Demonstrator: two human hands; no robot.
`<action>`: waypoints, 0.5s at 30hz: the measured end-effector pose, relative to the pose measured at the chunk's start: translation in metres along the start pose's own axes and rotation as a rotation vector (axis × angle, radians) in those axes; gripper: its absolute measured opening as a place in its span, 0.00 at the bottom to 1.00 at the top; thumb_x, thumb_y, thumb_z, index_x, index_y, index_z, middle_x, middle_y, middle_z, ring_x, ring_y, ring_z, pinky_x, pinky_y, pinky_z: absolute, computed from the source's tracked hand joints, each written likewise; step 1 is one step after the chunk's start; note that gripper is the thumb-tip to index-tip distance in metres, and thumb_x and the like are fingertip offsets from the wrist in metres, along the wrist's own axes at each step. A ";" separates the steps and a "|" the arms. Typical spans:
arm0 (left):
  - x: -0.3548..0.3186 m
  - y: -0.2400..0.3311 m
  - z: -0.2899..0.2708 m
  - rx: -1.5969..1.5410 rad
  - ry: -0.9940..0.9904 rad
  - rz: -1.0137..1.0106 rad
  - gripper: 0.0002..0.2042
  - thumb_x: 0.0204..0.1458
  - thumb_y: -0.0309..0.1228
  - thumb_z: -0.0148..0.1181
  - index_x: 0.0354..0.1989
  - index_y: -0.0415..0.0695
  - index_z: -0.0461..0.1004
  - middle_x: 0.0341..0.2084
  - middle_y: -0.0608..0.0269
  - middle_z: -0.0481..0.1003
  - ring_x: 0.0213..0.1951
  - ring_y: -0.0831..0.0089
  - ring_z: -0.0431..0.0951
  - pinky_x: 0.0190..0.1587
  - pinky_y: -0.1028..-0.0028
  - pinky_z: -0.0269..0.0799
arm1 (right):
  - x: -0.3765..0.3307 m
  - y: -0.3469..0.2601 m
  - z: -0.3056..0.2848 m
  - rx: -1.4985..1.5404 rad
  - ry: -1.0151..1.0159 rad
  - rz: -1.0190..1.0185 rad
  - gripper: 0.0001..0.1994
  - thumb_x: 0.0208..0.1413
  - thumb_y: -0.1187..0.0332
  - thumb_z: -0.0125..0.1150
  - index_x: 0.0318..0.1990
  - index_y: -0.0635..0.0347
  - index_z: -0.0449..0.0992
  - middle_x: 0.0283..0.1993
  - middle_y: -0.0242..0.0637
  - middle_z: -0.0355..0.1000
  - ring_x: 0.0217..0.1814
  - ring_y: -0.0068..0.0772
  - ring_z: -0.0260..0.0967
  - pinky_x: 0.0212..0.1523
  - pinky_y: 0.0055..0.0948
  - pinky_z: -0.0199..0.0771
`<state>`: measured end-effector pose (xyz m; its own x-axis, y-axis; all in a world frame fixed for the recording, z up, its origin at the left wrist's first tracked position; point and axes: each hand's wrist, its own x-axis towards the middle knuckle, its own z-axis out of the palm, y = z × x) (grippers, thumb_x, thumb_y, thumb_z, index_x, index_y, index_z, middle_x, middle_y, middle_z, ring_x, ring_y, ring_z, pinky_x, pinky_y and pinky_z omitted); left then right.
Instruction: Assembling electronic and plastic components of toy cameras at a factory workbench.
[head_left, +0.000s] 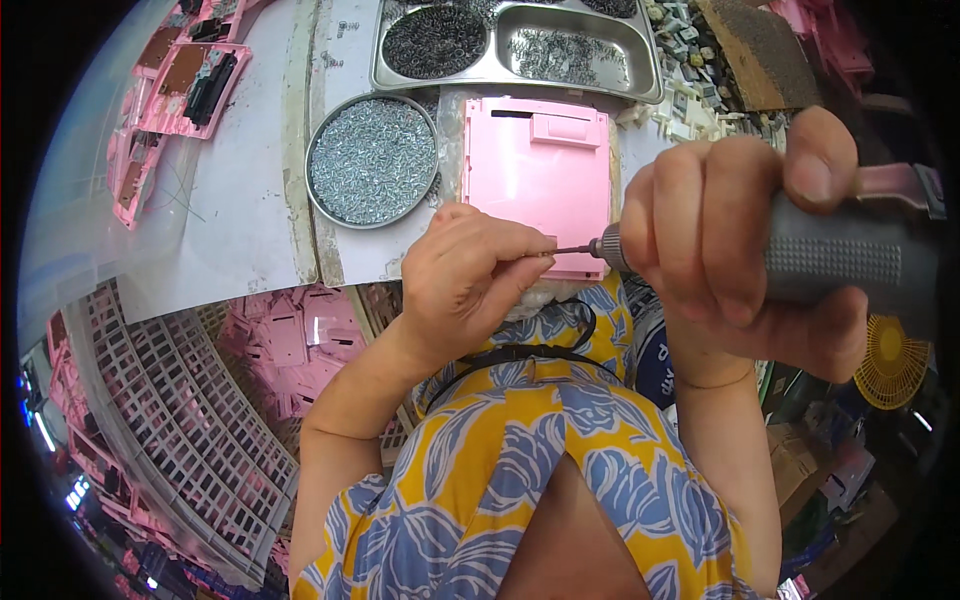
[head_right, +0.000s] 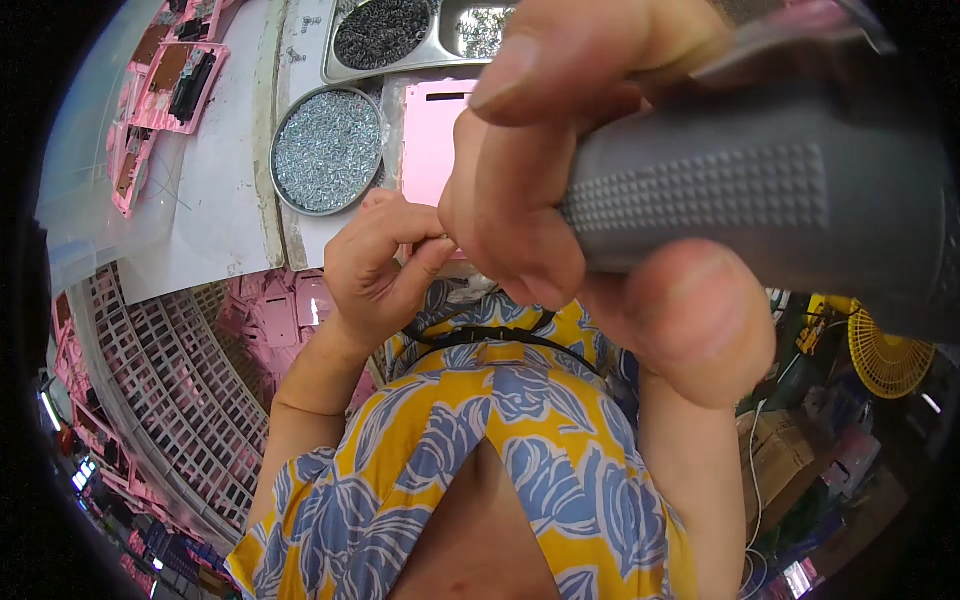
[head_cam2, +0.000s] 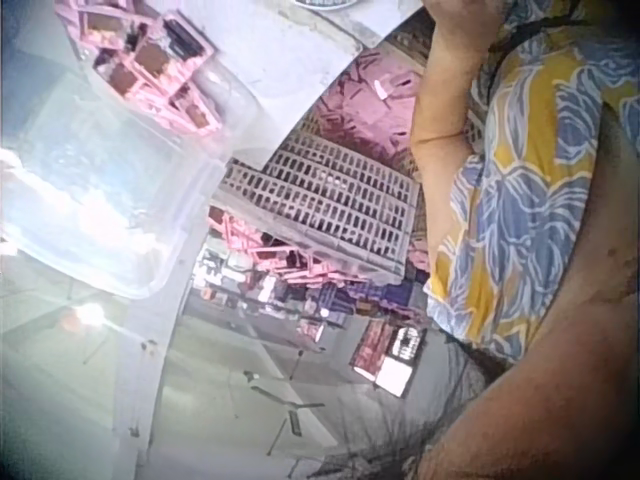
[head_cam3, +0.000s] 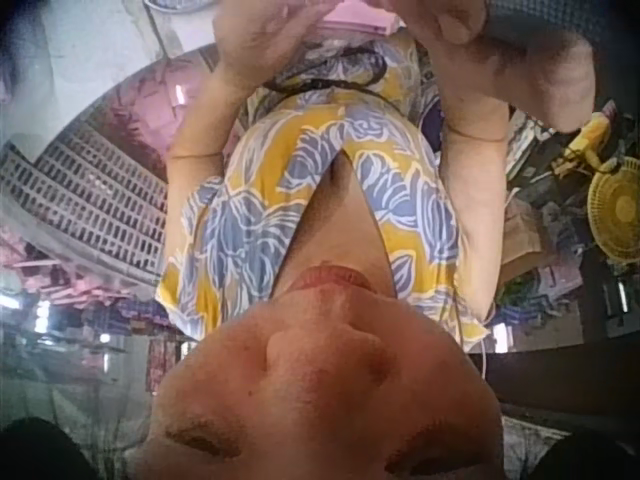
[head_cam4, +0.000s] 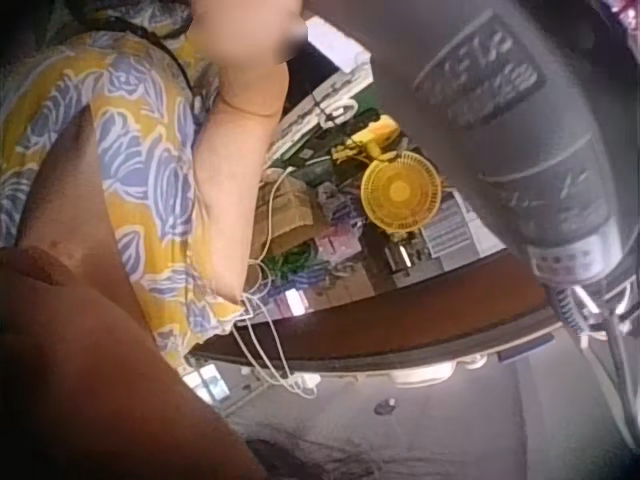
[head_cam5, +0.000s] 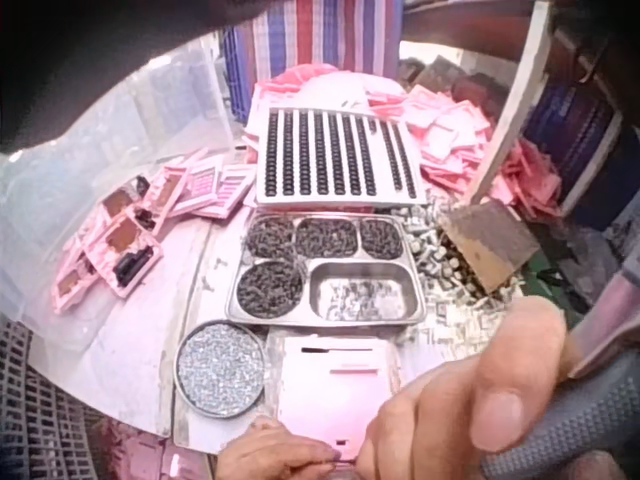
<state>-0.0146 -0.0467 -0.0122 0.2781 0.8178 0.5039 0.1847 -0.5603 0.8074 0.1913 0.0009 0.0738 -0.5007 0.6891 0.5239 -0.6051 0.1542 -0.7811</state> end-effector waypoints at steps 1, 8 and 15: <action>-0.001 0.000 0.000 -0.003 0.007 -0.011 0.09 0.45 0.19 0.70 0.34 0.43 0.81 0.26 0.66 0.81 0.24 0.73 0.77 0.34 0.73 0.63 | 0.000 0.001 0.000 0.011 -0.004 0.004 0.25 0.59 0.48 0.62 0.58 0.45 0.64 0.23 0.18 0.66 0.25 0.18 0.64 0.30 0.24 0.64; 0.004 0.000 0.004 -0.051 0.026 -0.008 0.09 0.44 0.19 0.71 0.34 0.44 0.81 0.26 0.66 0.81 0.24 0.74 0.76 0.34 0.73 0.63 | 0.003 0.000 0.001 -0.034 -0.009 0.039 0.25 0.59 0.47 0.63 0.57 0.44 0.64 0.23 0.18 0.66 0.24 0.17 0.64 0.29 0.24 0.65; 0.009 0.007 0.008 0.134 -0.017 -0.003 0.08 0.45 0.22 0.70 0.32 0.45 0.79 0.24 0.66 0.79 0.24 0.70 0.76 0.32 0.70 0.64 | -0.008 -0.001 0.003 -0.010 0.065 -0.035 0.24 0.58 0.48 0.64 0.55 0.46 0.65 0.22 0.18 0.66 0.23 0.17 0.64 0.29 0.24 0.65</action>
<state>-0.0035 -0.0446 -0.0047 0.2930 0.8177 0.4955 0.3092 -0.5714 0.7602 0.1939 -0.0074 0.0710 -0.4376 0.7278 0.5280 -0.6150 0.1861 -0.7662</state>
